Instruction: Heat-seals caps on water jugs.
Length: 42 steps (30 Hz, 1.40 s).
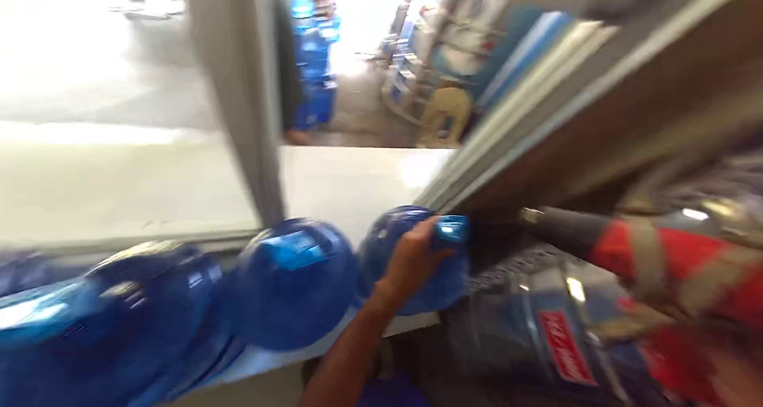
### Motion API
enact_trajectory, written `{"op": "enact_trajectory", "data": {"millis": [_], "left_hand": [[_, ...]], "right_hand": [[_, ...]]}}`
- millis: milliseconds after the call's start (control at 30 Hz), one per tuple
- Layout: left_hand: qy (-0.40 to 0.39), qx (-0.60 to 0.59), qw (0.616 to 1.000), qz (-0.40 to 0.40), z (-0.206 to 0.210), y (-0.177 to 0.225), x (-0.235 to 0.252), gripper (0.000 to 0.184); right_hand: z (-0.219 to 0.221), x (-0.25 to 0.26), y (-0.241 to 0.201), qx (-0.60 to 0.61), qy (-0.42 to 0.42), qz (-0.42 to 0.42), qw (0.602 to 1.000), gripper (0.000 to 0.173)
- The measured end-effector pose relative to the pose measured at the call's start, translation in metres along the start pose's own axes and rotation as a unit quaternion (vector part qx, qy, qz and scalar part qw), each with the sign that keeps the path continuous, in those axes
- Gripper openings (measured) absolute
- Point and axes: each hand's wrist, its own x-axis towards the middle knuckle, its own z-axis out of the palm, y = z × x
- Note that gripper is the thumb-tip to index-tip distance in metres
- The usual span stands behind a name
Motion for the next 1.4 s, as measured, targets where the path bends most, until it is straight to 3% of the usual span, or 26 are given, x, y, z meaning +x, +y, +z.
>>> {"op": "enact_trajectory", "data": {"millis": [100, 367, 567, 700, 933, 1233, 1400], "left_hand": [[-0.056, -0.035, 0.998, 0.010, -0.002, -0.011, 0.009, 0.058], [0.058, 0.106, 0.992, -0.031, 0.022, -0.002, -0.010, 0.065], [-0.023, 0.060, 0.998, -0.027, 0.010, -0.011, 0.000, 0.062], [-0.039, 0.030, 0.999, -0.011, 0.007, -0.019, 0.004, 0.059], [0.056, 0.106, 0.993, -0.019, 0.016, -0.011, -0.004, 0.059], [-0.036, 0.094, 0.995, -0.016, 0.004, -0.017, 0.001, 0.058], [-0.032, 0.111, 0.993, -0.018, 0.006, -0.017, 0.000, 0.059]], "right_hand": [[0.002, 0.015, -0.026, -0.009, 0.032, -0.026, 0.999, 0.025], [0.006, 0.035, -0.062, -0.068, -0.055, 0.031, 0.996, 0.032], [0.016, 0.061, -0.076, -0.142, -0.114, 0.103, 0.978, 0.045], [0.019, 0.078, -0.086, -0.123, -0.137, 0.122, 0.975, 0.038], [0.023, 0.086, -0.114, -0.119, -0.181, 0.127, 0.968, 0.034], [0.032, 0.100, -0.132, -0.143, -0.176, 0.179, 0.957, 0.034], [0.039, 0.108, -0.147, -0.150, -0.199, 0.195, 0.949, 0.036]]}}
